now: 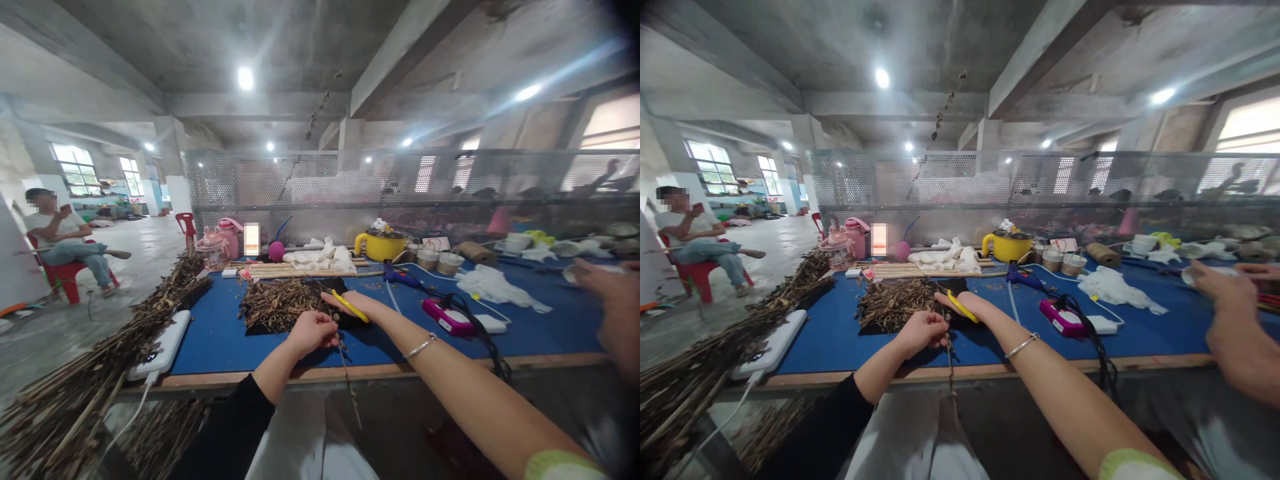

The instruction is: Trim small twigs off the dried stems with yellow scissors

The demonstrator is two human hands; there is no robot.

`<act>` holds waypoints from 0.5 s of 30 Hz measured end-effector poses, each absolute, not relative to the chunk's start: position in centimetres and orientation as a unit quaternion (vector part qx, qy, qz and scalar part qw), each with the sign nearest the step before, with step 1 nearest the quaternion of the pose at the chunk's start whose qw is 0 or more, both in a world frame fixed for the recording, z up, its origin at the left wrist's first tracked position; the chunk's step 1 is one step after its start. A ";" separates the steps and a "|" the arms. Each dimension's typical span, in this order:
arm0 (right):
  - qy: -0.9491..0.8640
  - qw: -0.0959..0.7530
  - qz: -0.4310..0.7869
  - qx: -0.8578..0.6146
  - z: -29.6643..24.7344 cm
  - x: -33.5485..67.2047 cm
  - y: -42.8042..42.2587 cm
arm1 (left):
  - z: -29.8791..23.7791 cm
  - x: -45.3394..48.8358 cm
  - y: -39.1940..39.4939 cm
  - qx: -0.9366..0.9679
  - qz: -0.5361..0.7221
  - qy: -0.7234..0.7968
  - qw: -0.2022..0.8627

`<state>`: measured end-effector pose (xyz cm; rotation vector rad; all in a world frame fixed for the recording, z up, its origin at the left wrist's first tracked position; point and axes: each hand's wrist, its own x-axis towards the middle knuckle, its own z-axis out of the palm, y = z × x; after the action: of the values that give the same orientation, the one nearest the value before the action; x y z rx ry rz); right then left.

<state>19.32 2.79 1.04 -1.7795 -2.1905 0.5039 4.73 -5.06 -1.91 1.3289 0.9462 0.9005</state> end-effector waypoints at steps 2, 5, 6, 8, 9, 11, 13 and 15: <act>-0.759 0.112 0.161 -0.621 0.9 19.1 2.7 | -1.9 4.7 -5.0 0.570 0.386 0.408 0.600; -0.756 0.090 0.146 -0.631 0.8 18.9 2.6 | -1.9 4.7 -5.0 0.567 0.383 0.413 0.601; -0.754 0.090 0.146 -0.634 0.8 18.9 2.6 | -1.9 4.7 -5.0 0.566 0.383 0.416 0.600; -0.752 0.102 0.154 -0.633 0.7 19.1 2.6 | -1.9 4.8 -5.0 0.565 0.385 0.419 0.598; -0.753 0.110 0.160 -0.629 0.6 19.1 2.6 | -1.9 4.8 -5.0 0.564 0.386 0.419 0.597; -0.756 0.120 0.170 -0.620 0.6 19.3 2.6 | -1.8 4.8 -5.0 0.564 0.388 0.417 0.597; -0.760 0.116 0.178 -0.614 0.7 19.5 2.6 | -1.8 4.8 -5.0 0.563 0.390 0.417 0.598; -0.765 0.126 0.185 -0.604 0.9 19.6 2.5 | -1.8 4.8 -5.0 0.561 0.390 0.419 0.598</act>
<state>19.64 2.49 0.93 -1.7589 -2.2266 0.5398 4.79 -4.96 -1.84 1.3008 0.9716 0.9052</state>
